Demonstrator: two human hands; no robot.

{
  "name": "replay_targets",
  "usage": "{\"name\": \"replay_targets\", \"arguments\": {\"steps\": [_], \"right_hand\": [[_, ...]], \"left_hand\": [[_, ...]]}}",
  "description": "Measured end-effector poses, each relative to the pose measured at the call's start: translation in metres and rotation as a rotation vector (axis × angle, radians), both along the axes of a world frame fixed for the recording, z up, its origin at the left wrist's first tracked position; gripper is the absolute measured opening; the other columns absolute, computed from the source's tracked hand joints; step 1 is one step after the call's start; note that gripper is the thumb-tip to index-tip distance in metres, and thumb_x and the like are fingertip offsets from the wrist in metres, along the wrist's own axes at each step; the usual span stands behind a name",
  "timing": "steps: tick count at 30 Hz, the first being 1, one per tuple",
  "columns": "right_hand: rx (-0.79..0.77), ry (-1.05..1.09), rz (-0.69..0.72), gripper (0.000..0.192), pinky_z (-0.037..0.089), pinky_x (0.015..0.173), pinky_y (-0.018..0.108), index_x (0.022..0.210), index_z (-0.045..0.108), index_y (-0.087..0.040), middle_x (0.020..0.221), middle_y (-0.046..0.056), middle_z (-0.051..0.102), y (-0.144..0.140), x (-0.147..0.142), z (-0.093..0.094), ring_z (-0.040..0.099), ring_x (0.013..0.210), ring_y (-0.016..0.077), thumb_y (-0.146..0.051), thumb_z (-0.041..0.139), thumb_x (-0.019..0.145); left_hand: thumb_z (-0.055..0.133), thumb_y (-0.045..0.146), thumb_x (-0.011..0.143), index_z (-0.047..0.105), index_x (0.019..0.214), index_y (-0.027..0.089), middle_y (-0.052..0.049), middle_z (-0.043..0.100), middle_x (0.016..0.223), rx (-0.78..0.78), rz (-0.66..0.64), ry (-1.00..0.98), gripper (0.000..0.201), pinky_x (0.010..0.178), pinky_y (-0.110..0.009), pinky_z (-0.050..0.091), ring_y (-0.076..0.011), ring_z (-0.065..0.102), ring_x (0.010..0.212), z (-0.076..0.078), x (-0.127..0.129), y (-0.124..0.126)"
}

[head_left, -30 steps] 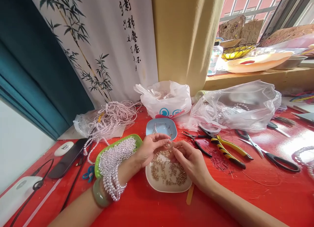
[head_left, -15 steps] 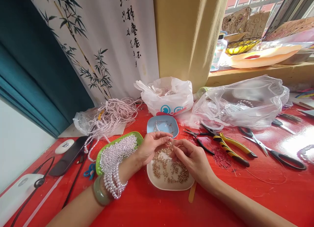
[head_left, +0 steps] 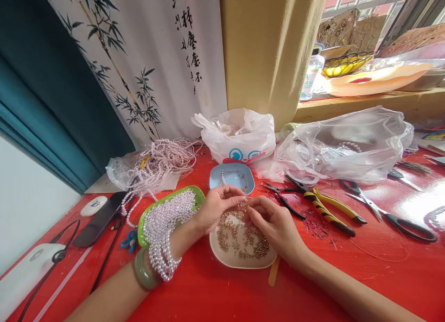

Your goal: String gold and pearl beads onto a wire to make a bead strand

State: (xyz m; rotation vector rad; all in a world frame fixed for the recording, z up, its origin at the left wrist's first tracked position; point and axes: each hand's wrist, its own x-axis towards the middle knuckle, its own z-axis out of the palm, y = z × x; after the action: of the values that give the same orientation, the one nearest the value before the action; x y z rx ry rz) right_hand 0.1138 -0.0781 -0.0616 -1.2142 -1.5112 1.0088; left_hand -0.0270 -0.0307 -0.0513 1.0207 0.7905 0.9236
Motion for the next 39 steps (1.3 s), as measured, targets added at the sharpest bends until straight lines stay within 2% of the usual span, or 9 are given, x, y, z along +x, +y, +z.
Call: {"name": "replay_targets", "arguments": {"steps": [8, 13, 28, 39], "right_hand": [[0.03, -0.054, -0.002, 0.009, 0.041, 0.047, 0.021, 0.07, 0.051, -0.019, 0.052, -0.004, 0.056, -0.0022, -0.0003, 0.0044, 0.051, 0.046, 0.0097, -0.015, 0.042, 0.071], [0.023, -0.019, -0.013, 0.011, 0.043, 0.049, 0.022, 0.071, 0.052, -0.019, 0.054, -0.003, 0.057, -0.0018, 0.0002, 0.0032, 0.053, 0.049, 0.0107, -0.016, 0.042, 0.072], [0.031, -0.027, -0.028, 0.01, 0.043, 0.048, 0.021, 0.068, 0.052, -0.019, 0.052, -0.004, 0.056, -0.0015, -0.0006, 0.0046, 0.051, 0.047, 0.0101, -0.017, 0.044, 0.071], [0.048, -0.044, -0.049, 0.011, 0.041, 0.048, 0.021, 0.069, 0.054, -0.018, 0.052, -0.003, 0.056, -0.0016, -0.0005, 0.0034, 0.05, 0.047, 0.0107, -0.019, 0.044, 0.072]], "left_hand": [[0.07, 0.019, 0.059, 0.062, 0.07, 0.012, -0.001, 0.061, 0.069, 0.024, -0.021, 0.017, 0.015, 0.063, -0.021, 0.042, -0.0079, 0.054, 0.063, -0.0008, -0.0013, -0.002], [0.07, 0.021, 0.058, 0.063, 0.068, 0.012, -0.001, 0.061, 0.067, 0.067, 0.012, 0.068, 0.015, 0.06, -0.02, 0.04, -0.0079, 0.052, 0.061, 0.0007, -0.0012, -0.0041], [0.069, 0.023, 0.06, 0.063, 0.069, 0.012, -0.003, 0.062, 0.07, 0.14, 0.063, 0.097, 0.015, 0.064, -0.023, 0.042, -0.0107, 0.054, 0.065, 0.0004, -0.0001, -0.0075], [0.069, 0.02, 0.06, 0.063, 0.069, 0.014, -0.001, 0.061, 0.069, 0.175, 0.04, 0.107, 0.012, 0.065, -0.023, 0.04, -0.0092, 0.053, 0.065, -0.0019, -0.0017, -0.0078]]}}
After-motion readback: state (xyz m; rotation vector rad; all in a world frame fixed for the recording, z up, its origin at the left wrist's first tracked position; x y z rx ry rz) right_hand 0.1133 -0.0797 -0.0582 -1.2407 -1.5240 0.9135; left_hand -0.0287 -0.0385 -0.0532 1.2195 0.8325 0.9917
